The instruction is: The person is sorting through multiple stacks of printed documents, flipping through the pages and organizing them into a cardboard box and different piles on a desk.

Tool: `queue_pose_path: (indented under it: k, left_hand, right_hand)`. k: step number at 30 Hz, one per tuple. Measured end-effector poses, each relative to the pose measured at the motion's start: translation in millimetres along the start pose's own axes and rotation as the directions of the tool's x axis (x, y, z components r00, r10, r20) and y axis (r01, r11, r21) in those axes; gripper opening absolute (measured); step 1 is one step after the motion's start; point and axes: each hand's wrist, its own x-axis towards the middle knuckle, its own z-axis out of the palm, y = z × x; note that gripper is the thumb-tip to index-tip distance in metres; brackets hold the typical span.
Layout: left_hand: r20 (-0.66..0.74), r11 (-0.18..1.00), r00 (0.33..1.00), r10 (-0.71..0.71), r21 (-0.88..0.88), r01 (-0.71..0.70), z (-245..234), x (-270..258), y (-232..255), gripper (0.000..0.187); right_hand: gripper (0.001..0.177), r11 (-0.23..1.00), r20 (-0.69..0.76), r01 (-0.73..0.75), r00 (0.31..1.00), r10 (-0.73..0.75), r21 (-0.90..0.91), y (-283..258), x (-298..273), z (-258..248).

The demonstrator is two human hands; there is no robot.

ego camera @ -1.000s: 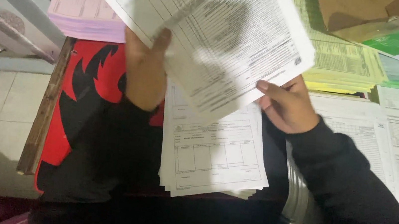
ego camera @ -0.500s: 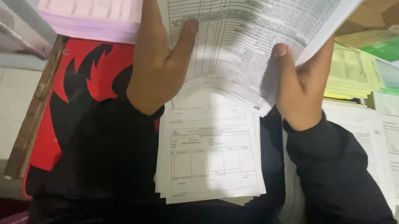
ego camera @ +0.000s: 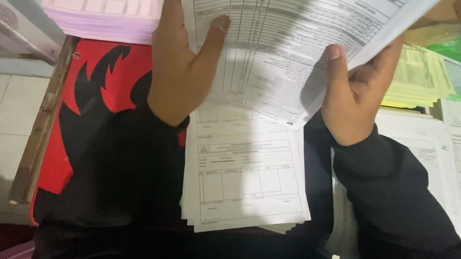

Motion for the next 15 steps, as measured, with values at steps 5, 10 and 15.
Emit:
queue_pose_path:
  k: [5, 10, 15]
  left_hand:
    - [0.074, 0.993, 0.992, -0.105, -0.053, 0.109, -0.3, -4.2, 0.3, 0.041]
    - [0.154, 0.993, 0.981, -0.121, 0.032, 0.118, -3.2, 1.9, -0.7, 0.033]
    - [0.076, 0.994, 0.992, -0.106, -0.030, 0.108, -3.4, 0.9, 12.0, 0.027]
  right_hand:
    - [0.043, 0.998, 0.041, -0.064, 0.997, 0.065, -0.029, -5.7, -5.2, 2.7]
    - [0.033, 0.992, 0.039, -0.122, 0.992, 0.121, 0.021, -5.9, 0.2, 4.1]
    - [0.034, 0.993, -0.010, -0.119, 0.993, 0.119, -0.025, -4.7, -4.0, 2.0]
